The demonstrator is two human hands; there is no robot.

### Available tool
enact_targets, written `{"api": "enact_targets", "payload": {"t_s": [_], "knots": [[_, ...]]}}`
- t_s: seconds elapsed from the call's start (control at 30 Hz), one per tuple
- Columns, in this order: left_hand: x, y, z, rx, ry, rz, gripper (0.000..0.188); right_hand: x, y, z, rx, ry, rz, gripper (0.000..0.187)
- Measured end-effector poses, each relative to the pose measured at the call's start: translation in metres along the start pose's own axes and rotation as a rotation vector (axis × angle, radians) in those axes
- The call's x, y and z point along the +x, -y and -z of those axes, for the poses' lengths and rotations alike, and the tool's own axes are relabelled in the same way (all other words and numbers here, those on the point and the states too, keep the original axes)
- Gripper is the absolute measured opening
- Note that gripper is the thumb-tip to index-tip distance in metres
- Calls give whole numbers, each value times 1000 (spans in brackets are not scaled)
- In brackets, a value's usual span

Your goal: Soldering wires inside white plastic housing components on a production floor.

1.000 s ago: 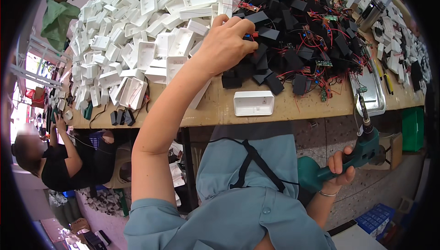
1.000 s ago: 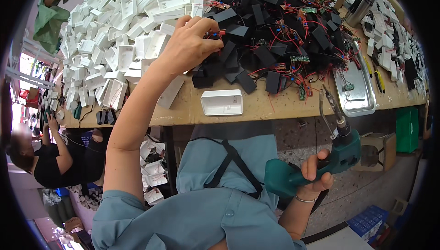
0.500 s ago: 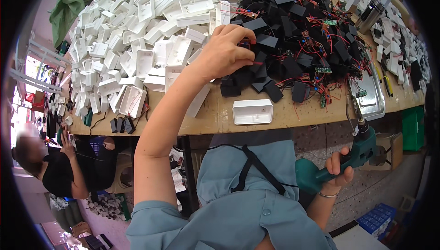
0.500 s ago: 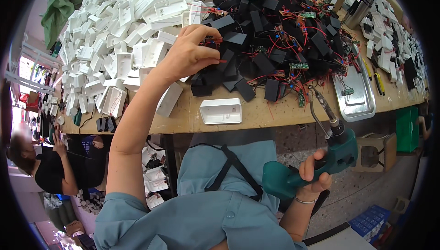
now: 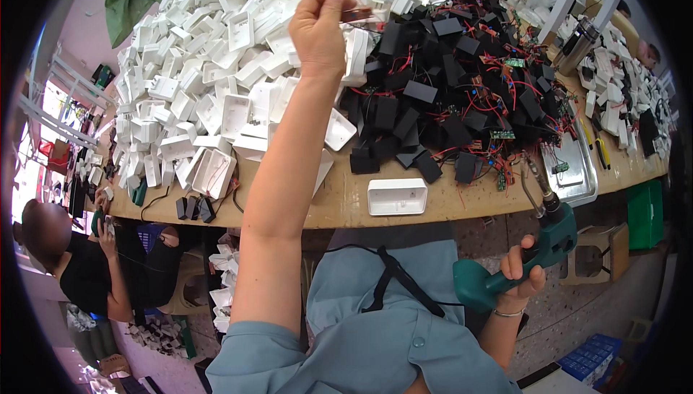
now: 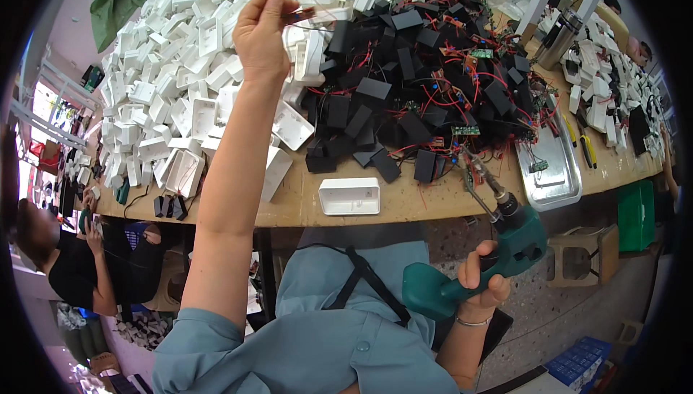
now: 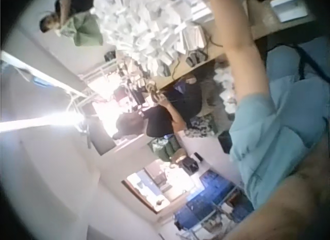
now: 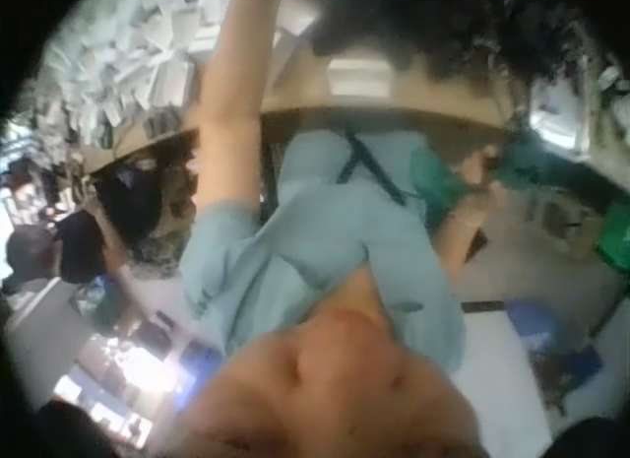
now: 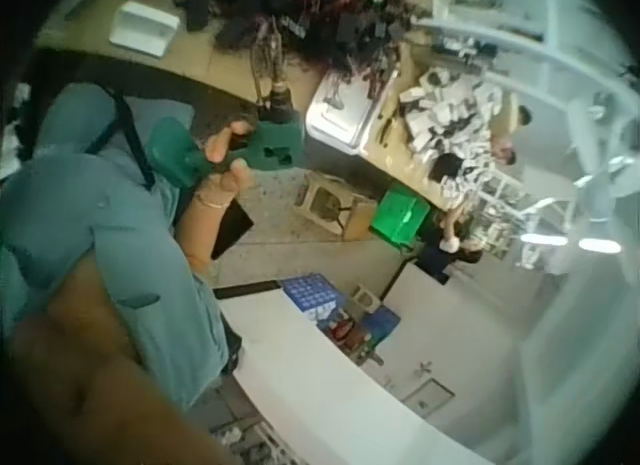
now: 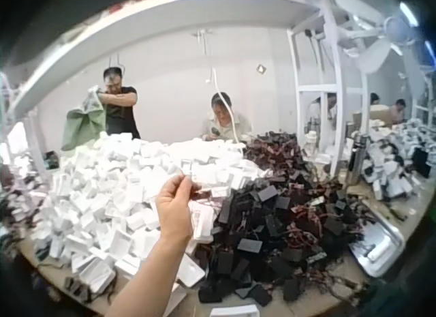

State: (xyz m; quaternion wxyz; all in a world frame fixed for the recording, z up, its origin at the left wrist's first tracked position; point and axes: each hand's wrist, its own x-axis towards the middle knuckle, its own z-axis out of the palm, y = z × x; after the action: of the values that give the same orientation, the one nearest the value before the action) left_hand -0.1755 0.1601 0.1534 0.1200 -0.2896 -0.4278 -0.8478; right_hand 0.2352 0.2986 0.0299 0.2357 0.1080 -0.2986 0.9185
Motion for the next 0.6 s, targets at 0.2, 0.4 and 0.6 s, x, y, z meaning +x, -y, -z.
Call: {"api": "enact_targets", "payload": {"t_s": [0.2, 0.4, 0.6], "knots": [[30, -29, 1, -33, -136, 47, 16, 8, -9, 4, 10, 3, -26, 53], [52, -44, 9, 28, 115, 55, 18, 6, -16, 9, 44, -77, -21, 54], [37, -89, 31, 21, 67, -23, 18, 8, -21, -4, 39, -31, -48, 54]]}}
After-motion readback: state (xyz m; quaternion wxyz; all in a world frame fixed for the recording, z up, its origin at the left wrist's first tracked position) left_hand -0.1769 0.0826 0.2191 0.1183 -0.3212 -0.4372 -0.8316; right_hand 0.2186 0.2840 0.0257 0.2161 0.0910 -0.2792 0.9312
